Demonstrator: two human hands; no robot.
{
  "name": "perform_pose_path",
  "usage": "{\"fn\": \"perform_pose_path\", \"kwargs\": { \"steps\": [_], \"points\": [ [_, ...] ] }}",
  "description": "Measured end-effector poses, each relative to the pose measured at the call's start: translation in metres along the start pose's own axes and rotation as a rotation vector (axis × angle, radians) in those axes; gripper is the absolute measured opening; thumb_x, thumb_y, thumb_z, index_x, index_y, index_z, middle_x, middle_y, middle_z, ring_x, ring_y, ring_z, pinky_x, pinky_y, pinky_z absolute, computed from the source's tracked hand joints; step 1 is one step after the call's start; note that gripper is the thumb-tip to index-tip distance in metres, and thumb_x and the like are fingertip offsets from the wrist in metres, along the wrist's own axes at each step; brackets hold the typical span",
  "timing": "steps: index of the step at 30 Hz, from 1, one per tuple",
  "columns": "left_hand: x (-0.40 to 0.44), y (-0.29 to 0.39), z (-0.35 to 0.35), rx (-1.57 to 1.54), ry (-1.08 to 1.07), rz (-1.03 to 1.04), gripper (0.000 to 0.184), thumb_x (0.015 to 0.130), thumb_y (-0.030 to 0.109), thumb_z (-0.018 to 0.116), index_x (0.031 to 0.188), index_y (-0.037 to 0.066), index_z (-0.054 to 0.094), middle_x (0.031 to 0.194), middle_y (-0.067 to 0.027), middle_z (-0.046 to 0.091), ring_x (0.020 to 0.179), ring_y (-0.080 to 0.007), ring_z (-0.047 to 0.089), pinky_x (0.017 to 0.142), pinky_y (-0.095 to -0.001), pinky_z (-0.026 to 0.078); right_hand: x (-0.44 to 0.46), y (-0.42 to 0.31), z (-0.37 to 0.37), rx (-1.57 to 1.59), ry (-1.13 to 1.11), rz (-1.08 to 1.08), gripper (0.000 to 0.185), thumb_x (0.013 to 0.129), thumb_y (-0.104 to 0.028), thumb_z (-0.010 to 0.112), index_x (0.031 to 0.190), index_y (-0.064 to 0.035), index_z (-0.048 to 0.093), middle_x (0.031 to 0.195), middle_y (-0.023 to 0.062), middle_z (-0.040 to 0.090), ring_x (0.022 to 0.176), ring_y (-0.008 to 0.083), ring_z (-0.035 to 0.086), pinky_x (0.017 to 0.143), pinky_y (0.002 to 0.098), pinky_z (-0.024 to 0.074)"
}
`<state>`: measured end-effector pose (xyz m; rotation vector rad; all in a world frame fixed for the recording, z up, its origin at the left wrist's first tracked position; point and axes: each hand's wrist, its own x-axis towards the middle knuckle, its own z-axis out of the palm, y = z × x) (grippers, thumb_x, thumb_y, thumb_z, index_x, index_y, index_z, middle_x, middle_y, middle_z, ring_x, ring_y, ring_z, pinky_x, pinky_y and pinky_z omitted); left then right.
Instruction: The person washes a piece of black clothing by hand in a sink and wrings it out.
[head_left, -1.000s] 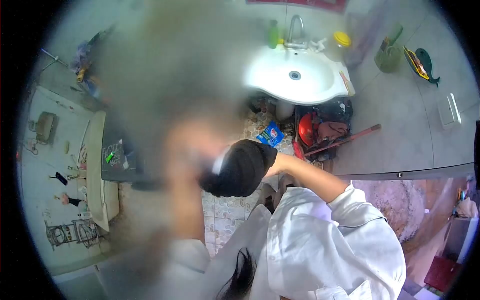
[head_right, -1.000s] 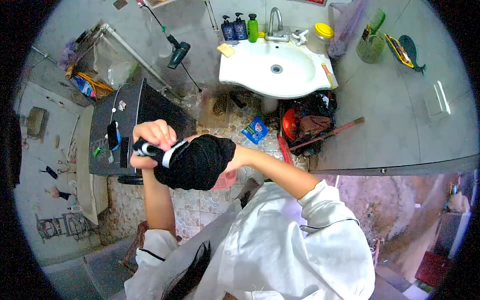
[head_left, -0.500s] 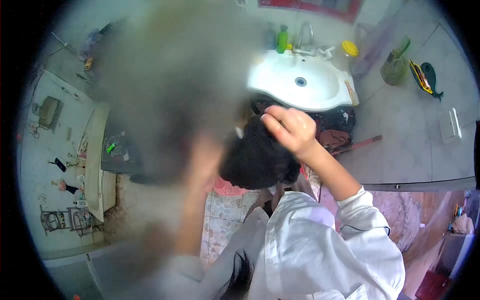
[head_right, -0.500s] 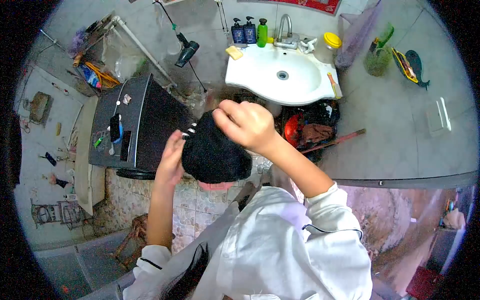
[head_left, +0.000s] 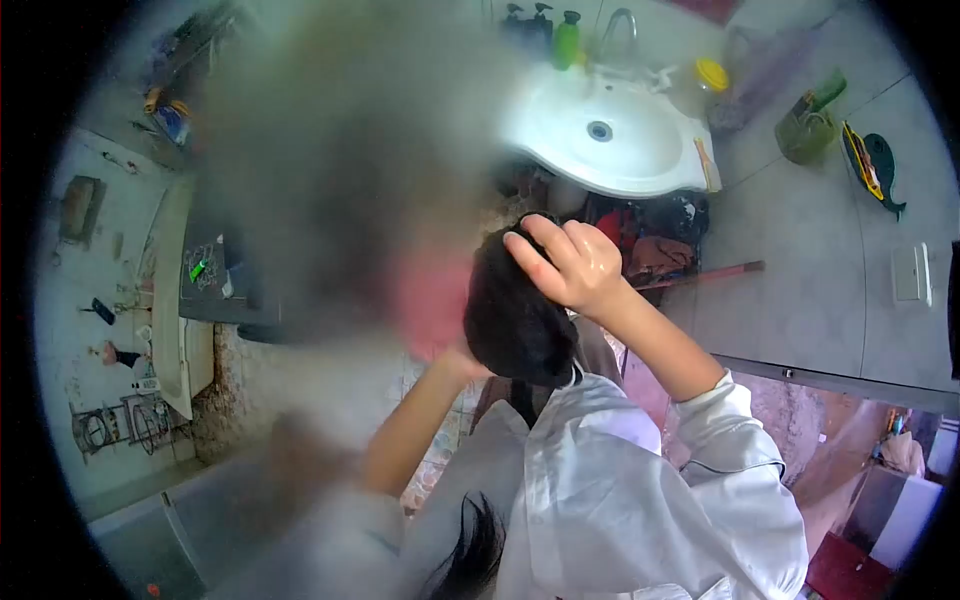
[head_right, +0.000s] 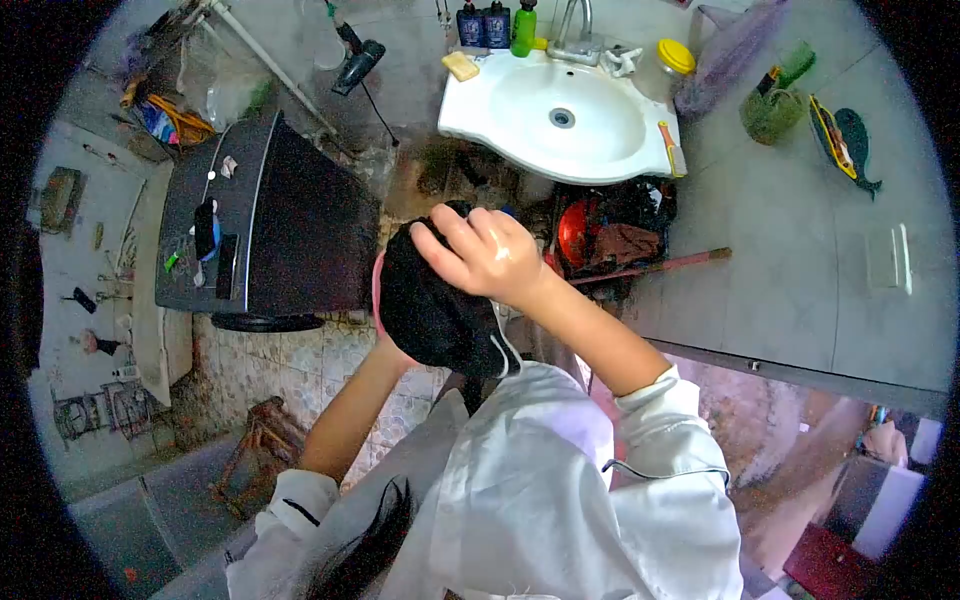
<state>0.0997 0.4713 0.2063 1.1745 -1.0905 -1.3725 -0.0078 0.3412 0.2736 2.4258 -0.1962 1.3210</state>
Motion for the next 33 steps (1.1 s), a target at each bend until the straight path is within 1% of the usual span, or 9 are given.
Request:
{"fn": "perform_pose_path", "kwargs": {
  "steps": [4,8,12,16,18,21,26,31,33],
  "points": [
    [0.031,-0.118,-0.095,-0.092,0.422,0.145,0.043,0.077,0.020,0.047,0.114,-0.002,0.048,0.108,-0.0151,0.055,0.097,-0.0286,0.055,0.087,-0.0392,0.044,-0.001,-0.012,-0.005,0.000,-0.098,-0.005,0.041,0.064,-0.009,0.058,0.104,-0.0138,0.061,0.085,0.0037,0.057,0.057,0.0105,0.047,0.047,0.0202,0.0392],
    [0.013,-0.031,-0.103,-0.607,0.840,0.013,0.052,0.057,0.005,0.045,0.107,-0.006,0.051,0.099,-0.0176,0.060,0.088,-0.0316,0.060,0.082,-0.0414,0.049,-0.047,-0.034,0.016,0.654,-0.336,0.960,0.056,0.066,-0.023,0.069,0.116,-0.0047,0.052,0.107,0.0147,0.056,0.091,0.0321,0.057,0.073,0.0370,0.0476],
    [-0.003,0.049,-0.068,-1.114,0.741,0.250,0.063,0.054,-0.004,0.043,0.117,-0.001,0.046,0.105,-0.0156,0.058,0.093,-0.0307,0.059,0.083,-0.0419,0.049,-0.076,-0.056,0.045,0.788,-0.428,0.524,0.067,0.063,-0.029,0.072,0.121,-0.0053,0.047,0.119,0.0143,0.051,0.111,0.0296,0.047,0.095,0.0361,0.0370],
    [-0.012,0.030,-0.072,0.013,0.796,0.439,0.068,0.058,0.002,0.046,0.126,-0.001,0.039,0.118,-0.0172,0.051,0.106,-0.0309,0.052,0.092,-0.0416,0.042,-0.070,-0.075,0.023,1.442,-0.924,0.970,0.071,0.065,-0.030,0.074,0.123,-0.0040,0.044,0.125,0.0140,0.046,0.115,0.0286,0.043,0.098,0.0362,0.0339],
    [-0.011,0.033,-0.067,-0.336,0.660,0.576,0.068,0.059,0.004,0.048,0.126,-0.001,0.038,0.118,-0.0174,0.050,0.106,-0.0306,0.052,0.093,-0.0414,0.041,-0.070,-0.074,0.024,1.462,-1.105,0.974,0.072,0.064,-0.029,0.074,0.124,-0.0039,0.043,0.126,0.0134,0.045,0.116,0.0283,0.043,0.098,0.0363,0.0337],
    [-0.012,0.020,-0.077,-0.311,0.665,0.605,0.068,0.061,0.009,0.051,0.126,-0.003,0.037,0.119,-0.0160,0.049,0.109,-0.0276,0.050,0.096,-0.0381,0.038,-0.085,-0.085,0.030,1.672,-0.831,1.125,0.072,0.065,-0.028,0.074,0.125,-0.0041,0.042,0.127,0.0133,0.044,0.116,0.0280,0.042,0.097,0.0365,0.0337],
    [0.002,0.004,-0.089,0.116,0.579,0.413,0.073,0.055,0.013,0.062,0.121,-0.005,0.036,0.108,-0.0150,0.053,0.101,-0.0246,0.054,0.090,-0.0351,0.041,-0.082,-0.068,0.038,1.246,-0.541,0.704,0.059,0.068,-0.026,0.072,0.117,-0.0036,0.048,0.119,0.0148,0.049,0.110,0.0302,0.046,0.093,0.0373,0.0366],
    [0.014,0.064,-0.050,-0.253,0.211,0.382,0.046,0.066,0.025,0.067,0.098,0.001,0.045,0.085,-0.0099,0.056,0.081,-0.0189,0.055,0.095,-0.0375,0.035,-0.113,-0.066,0.052,0.907,-0.530,0.467,0.070,0.068,-0.029,0.072,0.127,-0.0062,0.041,0.127,0.0153,0.044,0.120,0.0289,0.038,0.102,0.0370,0.0286],
    [0.018,0.081,-0.048,-0.121,0.174,0.374,0.026,0.077,0.020,0.060,0.092,0.004,0.048,0.078,-0.0065,0.055,0.074,-0.0162,0.053,0.099,-0.0396,0.030,-0.105,-0.070,0.051,1.207,-0.374,0.643,0.047,0.072,-0.018,0.065,0.114,-0.0033,0.050,0.114,0.0168,0.052,0.108,0.0324,0.047,0.094,0.0380,0.0374]
  ]
}}
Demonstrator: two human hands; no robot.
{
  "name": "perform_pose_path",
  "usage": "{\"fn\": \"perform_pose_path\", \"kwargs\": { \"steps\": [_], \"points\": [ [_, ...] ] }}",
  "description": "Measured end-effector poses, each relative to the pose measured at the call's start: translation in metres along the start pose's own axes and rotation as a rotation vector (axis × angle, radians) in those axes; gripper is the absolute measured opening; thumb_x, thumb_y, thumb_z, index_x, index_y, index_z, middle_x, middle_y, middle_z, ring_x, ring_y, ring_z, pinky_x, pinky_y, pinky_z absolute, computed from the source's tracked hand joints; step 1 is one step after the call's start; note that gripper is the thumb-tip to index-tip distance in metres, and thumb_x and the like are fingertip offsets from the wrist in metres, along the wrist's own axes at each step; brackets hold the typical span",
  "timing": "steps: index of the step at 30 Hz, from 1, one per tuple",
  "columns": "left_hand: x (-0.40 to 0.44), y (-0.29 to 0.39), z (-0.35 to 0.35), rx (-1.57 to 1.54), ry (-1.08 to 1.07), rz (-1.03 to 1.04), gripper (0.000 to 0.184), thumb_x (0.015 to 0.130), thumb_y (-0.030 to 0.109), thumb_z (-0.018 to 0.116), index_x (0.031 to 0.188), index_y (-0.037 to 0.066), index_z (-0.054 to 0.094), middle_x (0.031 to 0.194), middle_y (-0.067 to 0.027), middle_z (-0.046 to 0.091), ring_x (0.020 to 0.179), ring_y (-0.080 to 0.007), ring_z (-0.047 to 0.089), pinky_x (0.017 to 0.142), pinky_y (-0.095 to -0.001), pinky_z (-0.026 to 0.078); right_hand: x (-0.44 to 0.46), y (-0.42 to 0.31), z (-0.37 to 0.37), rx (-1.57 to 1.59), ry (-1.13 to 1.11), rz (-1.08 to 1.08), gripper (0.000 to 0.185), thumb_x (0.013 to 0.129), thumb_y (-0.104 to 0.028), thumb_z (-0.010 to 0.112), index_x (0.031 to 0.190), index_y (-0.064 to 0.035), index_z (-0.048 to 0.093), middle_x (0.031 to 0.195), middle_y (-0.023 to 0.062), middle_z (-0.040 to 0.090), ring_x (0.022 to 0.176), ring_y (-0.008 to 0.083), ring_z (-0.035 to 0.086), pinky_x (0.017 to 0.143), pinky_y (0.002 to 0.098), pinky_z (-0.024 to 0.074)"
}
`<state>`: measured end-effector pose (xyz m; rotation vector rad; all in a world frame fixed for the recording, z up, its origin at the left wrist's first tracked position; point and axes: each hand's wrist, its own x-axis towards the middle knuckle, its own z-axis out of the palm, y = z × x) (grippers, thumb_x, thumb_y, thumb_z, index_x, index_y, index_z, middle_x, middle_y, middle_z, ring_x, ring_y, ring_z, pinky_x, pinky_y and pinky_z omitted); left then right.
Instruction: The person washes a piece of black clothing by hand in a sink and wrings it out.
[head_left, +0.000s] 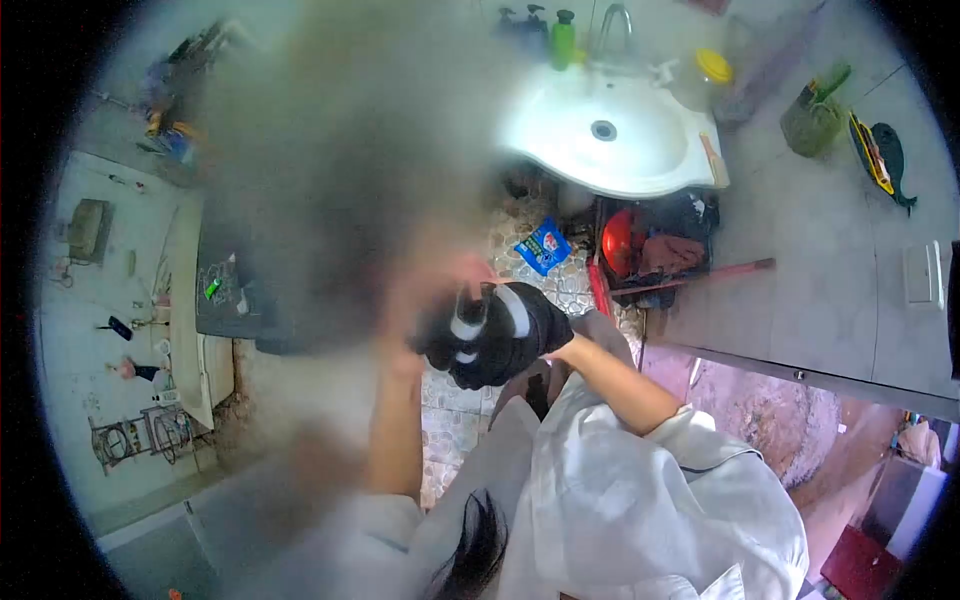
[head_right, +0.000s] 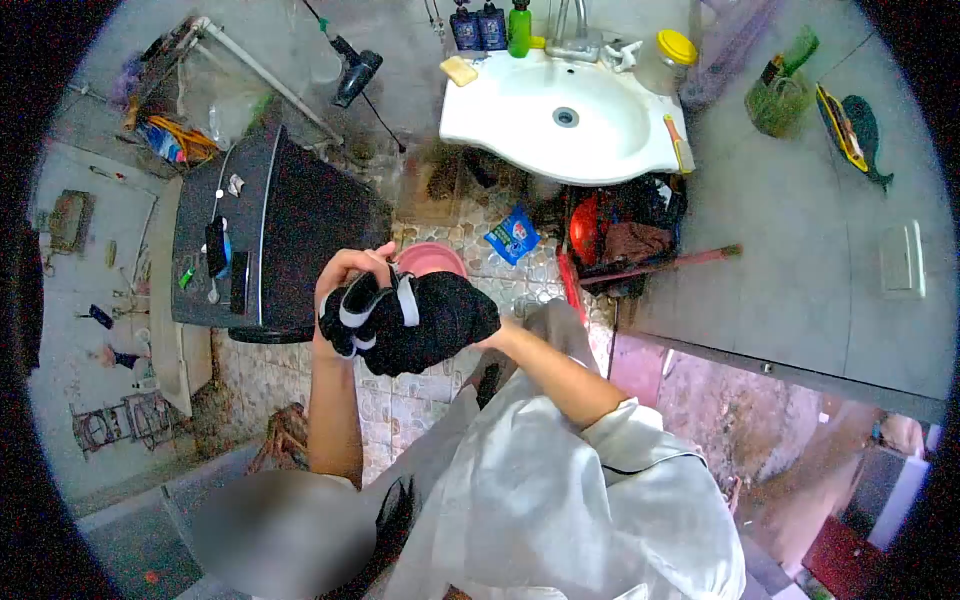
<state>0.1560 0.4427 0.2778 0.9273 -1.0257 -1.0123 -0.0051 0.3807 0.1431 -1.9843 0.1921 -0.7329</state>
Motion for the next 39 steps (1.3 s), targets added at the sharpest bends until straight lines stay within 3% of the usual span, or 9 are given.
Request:
{"fn": "perform_pose_path", "kwargs": {
  "steps": [3,8,12,15,17,21,25,32,39],
  "points": [
    [0.014,0.057,0.012,0.462,-0.373,0.209,0.028,0.069,0.013,0.063,0.096,0.003,0.058,0.083,-0.0068,0.057,0.092,-0.0213,0.053,0.099,-0.0396,0.029,0.028,-0.022,0.002,0.507,0.409,0.119,0.034,0.075,-0.012,0.061,0.107,-0.0044,0.053,0.110,0.0149,0.055,0.101,0.0261,0.053,0.090,0.0349,0.0399],
    [-0.002,0.149,0.068,1.300,-0.206,0.145,0.060,0.051,0.004,0.067,0.110,0.010,0.061,0.113,-0.0116,0.046,0.110,-0.0283,0.044,0.095,-0.0338,0.032,0.081,-0.044,-0.052,0.119,0.815,-0.367,0.033,0.071,-0.002,0.063,0.101,-0.0051,0.053,0.098,0.0130,0.055,0.093,0.0251,0.054,0.084,0.0334,0.0432],
    [0.008,0.153,0.046,0.937,-0.485,0.039,0.080,0.054,-0.004,0.061,0.131,-0.001,0.038,0.135,-0.0191,0.034,0.126,-0.0272,0.034,0.102,-0.0329,0.025,0.081,0.012,-0.071,-0.210,0.974,-0.266,0.034,0.070,-0.006,0.064,0.101,-0.0076,0.052,0.096,0.0130,0.055,0.086,0.0262,0.057,0.078,0.0351,0.0470],
    [-0.003,0.115,0.041,0.054,-0.270,-0.047,0.095,0.071,0.022,0.066,0.139,-0.002,0.005,0.140,-0.0218,0.025,0.129,-0.0276,0.029,0.106,-0.0361,0.022,0.087,-0.040,-0.088,-0.478,1.021,-0.554,0.030,0.080,-0.004,0.051,0.109,-0.0064,0.046,0.106,0.0163,0.050,0.093,0.0279,0.053,0.082,0.0402,0.0460],
    [-0.008,0.109,0.044,-0.375,-0.122,-0.138,0.085,0.076,0.035,0.064,0.137,-0.003,0.017,0.134,-0.0203,0.034,0.123,-0.0262,0.038,0.103,-0.0365,0.029,0.081,-0.030,-0.093,-0.547,1.021,-0.639,0.029,0.078,-0.002,0.052,0.107,-0.0073,0.048,0.103,0.0158,0.050,0.091,0.0271,0.053,0.079,0.0380,0.0464],
    [-0.016,0.082,0.030,-0.124,0.315,-0.299,0.039,0.084,0.020,0.057,0.115,0.003,0.040,0.113,-0.0095,0.050,0.107,-0.0163,0.049,0.092,-0.0281,0.040,0.085,-0.040,-0.105,-0.810,0.957,-0.810,0.031,0.068,-0.012,0.063,0.097,-0.0228,0.058,0.096,0.0077,0.056,0.071,0.0249,0.054,0.057,0.0331,0.0489],
    [-0.023,0.077,0.023,-0.050,0.364,-0.529,0.063,0.079,0.014,0.061,0.133,0.008,0.029,0.123,-0.0070,0.046,0.110,-0.0175,0.048,0.093,-0.0316,0.040,0.089,-0.052,-0.112,-0.990,0.819,-0.897,0.038,0.067,-0.014,0.060,0.099,-0.0345,0.056,0.096,0.0013,0.054,0.071,0.0220,0.051,0.053,0.0290,0.0477],
    [-0.080,0.011,-0.009,-0.829,-0.253,-1.285,0.068,0.083,0.051,0.047,0.136,0.012,0.029,0.139,-0.0211,0.027,0.126,-0.0367,0.030,0.097,-0.0607,0.027,0.097,-0.068,-0.118,-0.913,0.536,-1.123,0.034,0.067,-0.020,0.060,0.094,-0.0397,0.052,0.095,-0.0043,0.051,0.068,0.0184,0.051,0.055,0.0265,0.0462],
    [-0.076,-0.004,-0.004,-0.850,0.071,-1.392,0.069,0.078,0.044,0.057,0.121,-0.005,0.039,0.099,-0.0099,0.052,0.095,-0.0224,0.051,0.085,-0.0402,0.040,0.069,-0.070,-0.139,-1.118,0.434,-1.030,0.033,0.069,-0.025,0.059,0.097,-0.0402,0.049,0.096,-0.0011,0.047,0.077,0.0230,0.051,0.057,0.0296,0.0489]
  ]
}}
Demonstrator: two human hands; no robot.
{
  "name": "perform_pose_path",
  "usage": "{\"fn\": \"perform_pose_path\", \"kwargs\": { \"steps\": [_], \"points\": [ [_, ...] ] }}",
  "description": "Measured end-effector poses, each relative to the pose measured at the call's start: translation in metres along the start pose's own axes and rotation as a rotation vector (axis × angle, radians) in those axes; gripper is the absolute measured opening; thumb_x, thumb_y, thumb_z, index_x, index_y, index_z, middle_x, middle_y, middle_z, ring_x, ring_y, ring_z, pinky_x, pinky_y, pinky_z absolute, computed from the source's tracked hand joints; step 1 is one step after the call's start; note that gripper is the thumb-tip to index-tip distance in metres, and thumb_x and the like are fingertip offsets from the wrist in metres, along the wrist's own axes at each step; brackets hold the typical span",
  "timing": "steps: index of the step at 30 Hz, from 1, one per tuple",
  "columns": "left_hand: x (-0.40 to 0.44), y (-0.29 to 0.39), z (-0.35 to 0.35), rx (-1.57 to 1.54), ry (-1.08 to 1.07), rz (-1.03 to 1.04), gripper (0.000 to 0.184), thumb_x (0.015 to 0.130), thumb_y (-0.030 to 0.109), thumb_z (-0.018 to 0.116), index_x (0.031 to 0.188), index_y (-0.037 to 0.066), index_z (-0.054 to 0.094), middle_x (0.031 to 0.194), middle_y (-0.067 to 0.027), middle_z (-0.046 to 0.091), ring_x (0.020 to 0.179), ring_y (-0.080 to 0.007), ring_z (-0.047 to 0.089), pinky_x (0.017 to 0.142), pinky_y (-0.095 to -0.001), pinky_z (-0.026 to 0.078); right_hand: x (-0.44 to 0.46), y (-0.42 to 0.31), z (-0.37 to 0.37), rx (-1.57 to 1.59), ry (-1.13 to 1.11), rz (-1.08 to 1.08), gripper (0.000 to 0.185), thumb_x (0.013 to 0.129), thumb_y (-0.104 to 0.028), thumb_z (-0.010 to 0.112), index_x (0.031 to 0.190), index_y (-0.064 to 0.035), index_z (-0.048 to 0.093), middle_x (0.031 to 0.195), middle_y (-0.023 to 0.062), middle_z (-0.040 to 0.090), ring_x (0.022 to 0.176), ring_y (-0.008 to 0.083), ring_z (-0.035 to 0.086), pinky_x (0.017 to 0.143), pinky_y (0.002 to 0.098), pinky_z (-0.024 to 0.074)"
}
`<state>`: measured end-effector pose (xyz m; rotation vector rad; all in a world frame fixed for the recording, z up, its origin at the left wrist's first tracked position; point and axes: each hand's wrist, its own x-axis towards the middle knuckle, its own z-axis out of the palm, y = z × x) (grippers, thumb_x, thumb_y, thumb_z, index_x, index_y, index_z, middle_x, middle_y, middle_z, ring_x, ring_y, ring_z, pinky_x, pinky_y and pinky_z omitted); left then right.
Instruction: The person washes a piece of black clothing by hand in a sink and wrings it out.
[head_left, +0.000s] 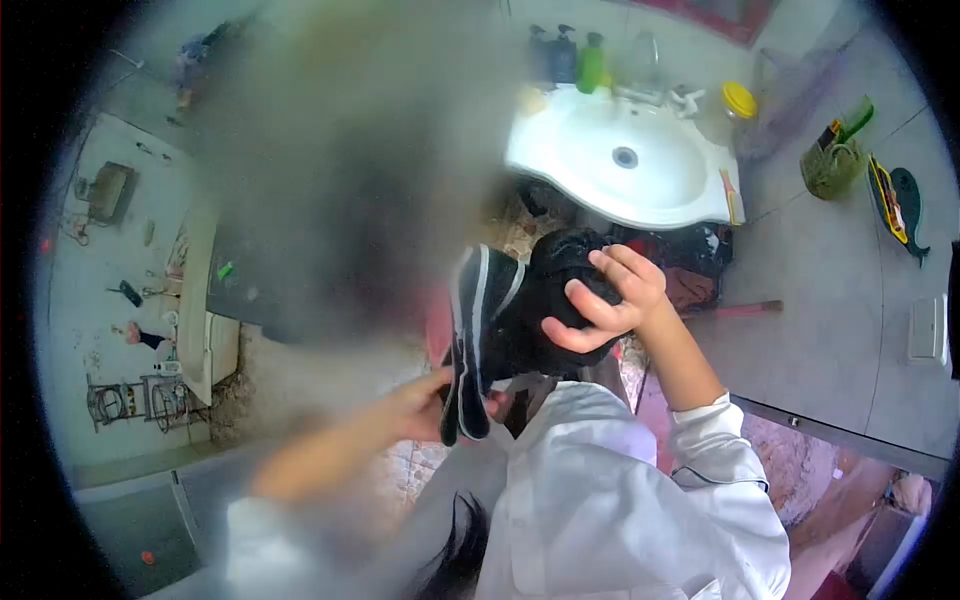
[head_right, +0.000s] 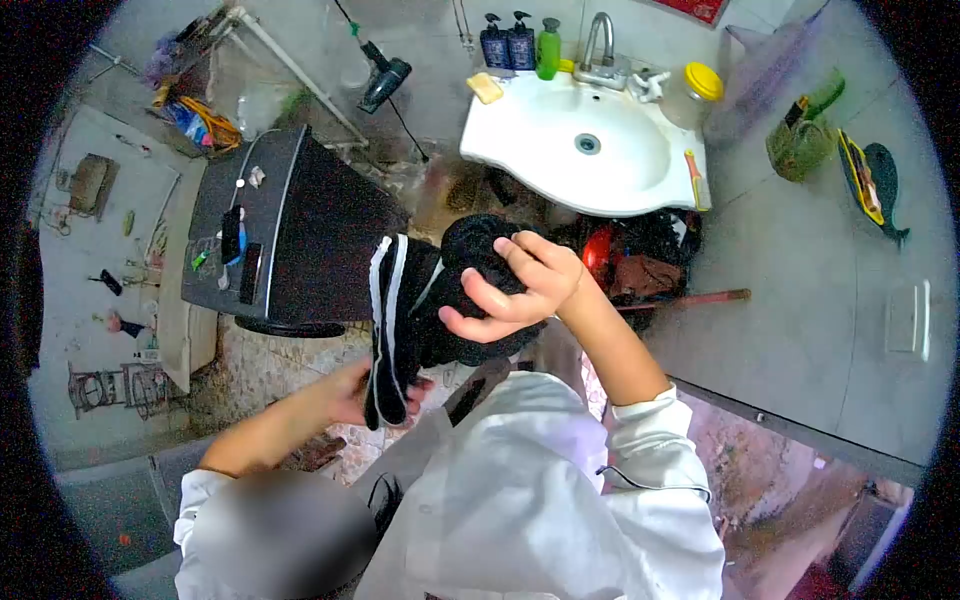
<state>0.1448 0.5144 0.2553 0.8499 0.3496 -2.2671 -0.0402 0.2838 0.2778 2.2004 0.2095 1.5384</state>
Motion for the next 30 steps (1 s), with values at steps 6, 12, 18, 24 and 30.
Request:
{"fn": "perform_pose_path", "kwargs": {
  "steps": [6,12,18,24,30],
  "points": [
    [0.001,-0.012,-0.002,0.014,-0.139,0.117,0.054,0.068,0.035,0.069,0.110,0.008,0.047,0.107,-0.0065,0.048,0.101,-0.0238,0.047,0.094,-0.0423,0.032,-0.008,0.000,-0.005,0.001,-0.028,0.076,0.040,0.067,-0.024,0.061,0.101,-0.0398,0.049,0.094,0.0025,0.048,0.074,0.0242,0.052,0.058,0.0328,0.0508],
    [-0.012,0.036,0.012,0.157,-0.162,0.177,0.070,0.059,-0.004,0.066,0.124,0.005,0.044,0.110,-0.0119,0.058,0.102,-0.0242,0.056,0.101,-0.0583,0.021,-0.019,-0.008,-0.001,-0.146,-0.071,0.159,0.034,0.073,-0.021,0.054,0.101,-0.0400,0.053,0.096,-0.0022,0.050,0.072,0.0185,0.050,0.058,0.0280,0.0466],
    [-0.017,0.107,-0.054,1.282,0.557,0.113,0.054,0.053,-0.006,0.070,0.104,-0.001,0.055,0.095,-0.0108,0.062,0.085,-0.0198,0.059,0.072,-0.0323,0.048,-0.014,-0.044,0.013,-0.137,-0.350,0.242,0.045,0.067,-0.010,0.057,0.106,-0.0321,0.055,0.094,-0.0031,0.054,0.058,0.0110,0.044,0.047,0.0199,0.0369],
    [-0.001,0.121,-0.017,1.931,0.773,0.410,0.039,0.048,0.014,0.077,0.080,-0.001,0.061,0.074,-0.0137,0.064,0.065,-0.0193,0.061,0.061,-0.0307,0.048,-0.055,-0.087,0.029,-0.011,-0.686,0.565,0.042,0.068,-0.012,0.055,0.111,-0.0149,0.055,0.094,0.0024,0.055,0.065,0.0138,0.052,0.054,0.0235,0.0463],
    [0.032,0.116,-0.012,2.033,0.794,0.645,0.047,0.051,0.017,0.074,0.092,0.000,0.058,0.082,-0.0188,0.062,0.075,-0.0323,0.061,0.068,-0.0350,0.047,-0.064,-0.057,0.018,-0.057,-0.599,0.647,0.052,0.066,-0.008,0.054,0.118,-0.0129,0.053,0.095,0.0034,0.056,0.065,0.0156,0.050,0.055,0.0248,0.0462]
  ]
}}
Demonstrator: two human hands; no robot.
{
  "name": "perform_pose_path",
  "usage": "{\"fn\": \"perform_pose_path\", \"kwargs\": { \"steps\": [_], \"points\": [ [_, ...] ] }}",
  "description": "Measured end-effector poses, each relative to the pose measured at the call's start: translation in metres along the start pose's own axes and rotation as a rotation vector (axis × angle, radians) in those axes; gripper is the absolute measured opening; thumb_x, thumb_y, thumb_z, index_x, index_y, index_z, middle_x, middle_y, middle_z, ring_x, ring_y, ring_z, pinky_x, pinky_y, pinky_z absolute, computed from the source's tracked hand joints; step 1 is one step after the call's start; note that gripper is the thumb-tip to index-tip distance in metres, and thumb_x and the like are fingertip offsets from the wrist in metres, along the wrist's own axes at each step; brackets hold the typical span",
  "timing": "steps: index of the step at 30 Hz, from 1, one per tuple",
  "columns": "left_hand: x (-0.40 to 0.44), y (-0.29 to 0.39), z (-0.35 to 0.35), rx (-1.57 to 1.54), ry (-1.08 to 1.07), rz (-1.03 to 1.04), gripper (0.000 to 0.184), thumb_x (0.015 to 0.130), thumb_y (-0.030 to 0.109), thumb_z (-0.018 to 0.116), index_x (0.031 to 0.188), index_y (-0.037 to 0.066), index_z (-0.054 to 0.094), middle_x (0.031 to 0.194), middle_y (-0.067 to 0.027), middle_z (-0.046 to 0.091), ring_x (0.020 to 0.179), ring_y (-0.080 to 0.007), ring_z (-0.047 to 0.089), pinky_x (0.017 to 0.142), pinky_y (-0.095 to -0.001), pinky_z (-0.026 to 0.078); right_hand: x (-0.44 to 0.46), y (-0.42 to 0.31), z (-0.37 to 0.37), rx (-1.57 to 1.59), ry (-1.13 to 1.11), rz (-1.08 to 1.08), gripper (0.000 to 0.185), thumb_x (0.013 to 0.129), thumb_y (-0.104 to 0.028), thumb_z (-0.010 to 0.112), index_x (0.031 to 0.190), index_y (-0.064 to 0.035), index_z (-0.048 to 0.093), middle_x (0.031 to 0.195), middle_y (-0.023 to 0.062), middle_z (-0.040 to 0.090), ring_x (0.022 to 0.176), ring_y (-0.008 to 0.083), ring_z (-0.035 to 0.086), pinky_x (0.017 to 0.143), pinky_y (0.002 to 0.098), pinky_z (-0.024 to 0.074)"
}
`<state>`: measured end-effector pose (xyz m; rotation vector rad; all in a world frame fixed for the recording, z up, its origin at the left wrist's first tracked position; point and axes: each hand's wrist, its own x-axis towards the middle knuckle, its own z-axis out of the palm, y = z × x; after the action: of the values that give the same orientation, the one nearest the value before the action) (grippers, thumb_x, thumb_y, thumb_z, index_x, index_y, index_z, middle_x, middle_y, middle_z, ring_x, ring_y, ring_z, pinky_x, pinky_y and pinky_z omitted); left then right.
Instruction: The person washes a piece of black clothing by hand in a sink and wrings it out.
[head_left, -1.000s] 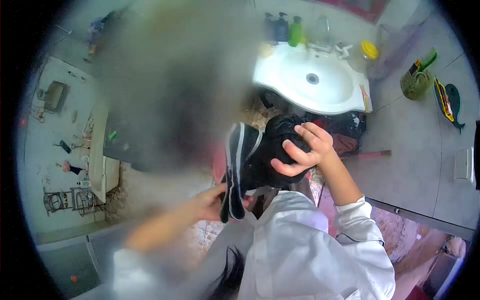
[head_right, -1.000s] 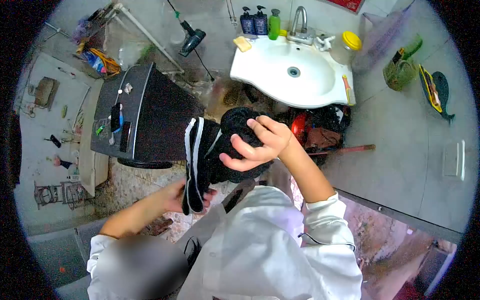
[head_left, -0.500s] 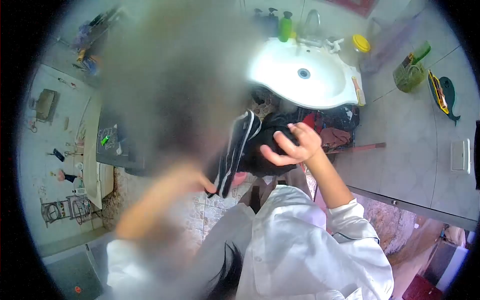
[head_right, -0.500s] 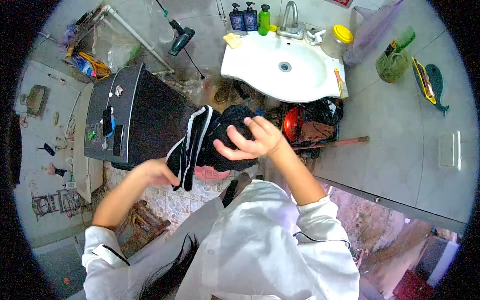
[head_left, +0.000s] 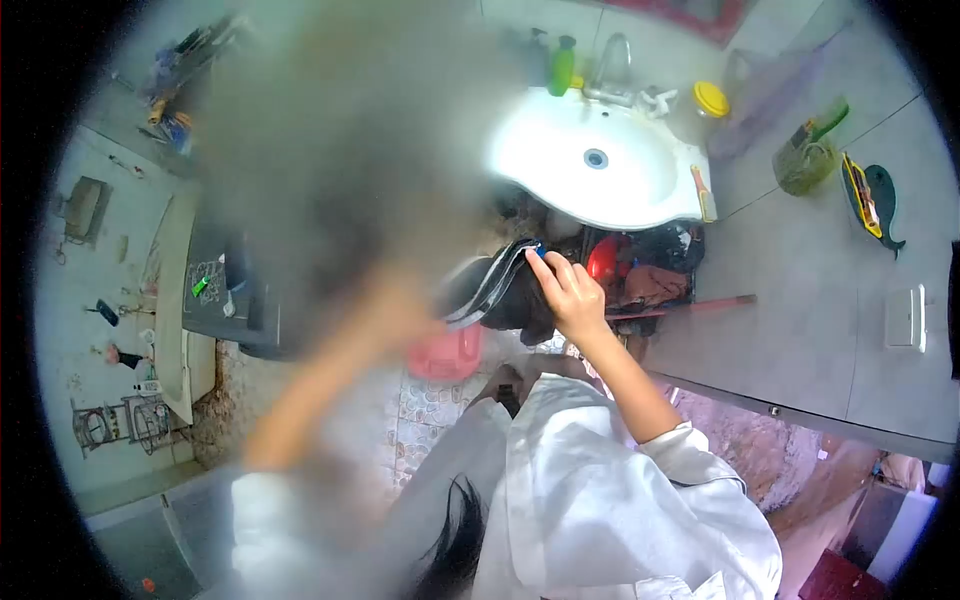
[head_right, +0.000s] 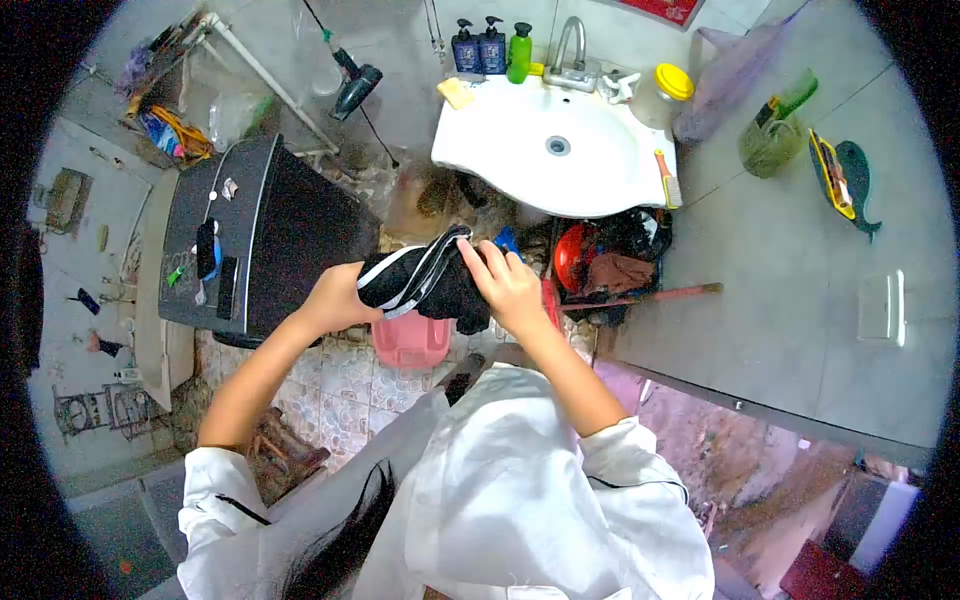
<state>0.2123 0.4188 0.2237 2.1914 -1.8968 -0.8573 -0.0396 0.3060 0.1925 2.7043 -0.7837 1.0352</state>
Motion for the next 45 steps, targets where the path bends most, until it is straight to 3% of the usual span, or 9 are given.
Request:
{"fn": "perform_pose_path", "kwargs": {
  "steps": [5,12,18,20,27,32,35,39,45],
  "points": [
    [0.009,0.044,-0.001,0.060,0.426,0.300,0.071,0.059,0.006,0.068,0.121,0.005,0.034,0.094,-0.0223,0.055,0.088,-0.0382,0.055,0.075,-0.0394,0.044,0.016,0.025,-0.025,-0.065,0.153,-0.157,0.045,0.065,-0.009,0.056,0.110,-0.0139,0.058,0.095,0.0026,0.057,0.058,0.0131,0.047,0.051,0.0236,0.0417],
    [0.032,0.060,0.041,-0.296,0.016,0.253,0.080,0.063,0.011,0.071,0.131,0.007,0.030,0.119,-0.0172,0.039,0.114,-0.0304,0.036,0.097,-0.0353,0.029,0.010,0.047,-0.053,-0.037,0.202,-0.340,0.038,0.066,-0.012,0.059,0.104,-0.0158,0.060,0.090,-0.0001,0.057,0.054,0.0102,0.044,0.048,0.0220,0.0393],
    [0.054,0.050,0.118,-0.275,-0.146,0.186,0.040,0.075,0.029,0.056,0.107,0.005,0.055,0.103,-0.0099,0.056,0.096,-0.0203,0.052,0.083,-0.0348,0.041,-0.011,0.048,-0.062,0.112,0.239,-0.356,0.032,0.063,-0.012,0.060,0.094,-0.0191,0.064,0.084,-0.0025,0.056,0.053,0.0103,0.040,0.048,0.0214,0.0381],
    [0.047,0.053,0.132,-0.395,-0.388,0.008,0.046,0.075,0.003,0.056,0.120,0.002,0.047,0.117,-0.0088,0.053,0.106,-0.0154,0.049,0.089,-0.0294,0.039,-0.018,0.051,-0.064,0.137,0.230,-0.320,0.032,0.063,-0.012,0.061,0.093,-0.0189,0.064,0.083,-0.0024,0.056,0.053,0.0105,0.041,0.048,0.0215,0.0383],
    [0.033,0.059,0.085,-0.995,-0.412,-0.182,0.030,0.060,-0.012,0.060,0.080,0.007,0.046,0.081,0.0023,0.048,0.084,-0.0084,0.047,0.074,-0.0230,0.038,-0.042,0.072,-0.079,0.119,0.228,-0.333,0.037,0.063,-0.003,0.058,0.094,-0.0207,0.063,0.086,-0.0006,0.056,0.056,0.0129,0.043,0.050,0.0231,0.0401],
    [0.036,0.063,0.081,-0.629,-0.626,-0.202,0.046,0.060,-0.010,0.058,0.104,0.002,0.052,0.092,-0.0070,0.060,0.091,-0.0186,0.056,0.080,-0.0304,0.042,-0.041,0.067,-0.079,0.218,0.341,-0.375,0.030,0.068,-0.016,0.055,0.096,-0.0228,0.062,0.087,-0.0024,0.056,0.065,0.0128,0.046,0.057,0.0225,0.0407],
    [0.036,0.104,0.074,0.166,-0.511,-0.062,0.057,0.062,0.006,0.064,0.117,0.006,0.049,0.100,-0.0191,0.060,0.095,-0.0347,0.057,0.077,-0.0388,0.047,-0.045,0.058,-0.072,0.273,0.330,-0.437,0.030,0.070,-0.017,0.054,0.098,-0.0227,0.060,0.087,-0.0026,0.057,0.065,0.0126,0.047,0.058,0.0214,0.0421],
    [0.042,0.183,0.027,0.418,-0.408,-0.098,0.048,0.065,0.011,0.057,0.113,0.007,0.055,0.090,-0.0148,0.063,0.085,-0.0305,0.060,0.073,-0.0377,0.047,-0.047,0.047,-0.071,0.272,0.327,-0.507,0.023,0.072,-0.020,0.055,0.095,-0.0220,0.059,0.086,-0.0015,0.055,0.066,0.0136,0.046,0.062,0.0241,0.0421],
    [0.048,0.132,0.069,-0.471,-0.263,-0.301,0.038,0.068,0.010,0.048,0.103,0.002,0.058,0.075,-0.0050,0.059,0.068,-0.0151,0.057,0.060,-0.0280,0.047,-0.054,0.053,-0.077,0.203,0.288,-0.501,0.023,0.071,-0.019,0.055,0.093,-0.0250,0.059,0.085,-0.0040,0.054,0.067,0.0134,0.046,0.061,0.0225,0.0422]
  ]
}}
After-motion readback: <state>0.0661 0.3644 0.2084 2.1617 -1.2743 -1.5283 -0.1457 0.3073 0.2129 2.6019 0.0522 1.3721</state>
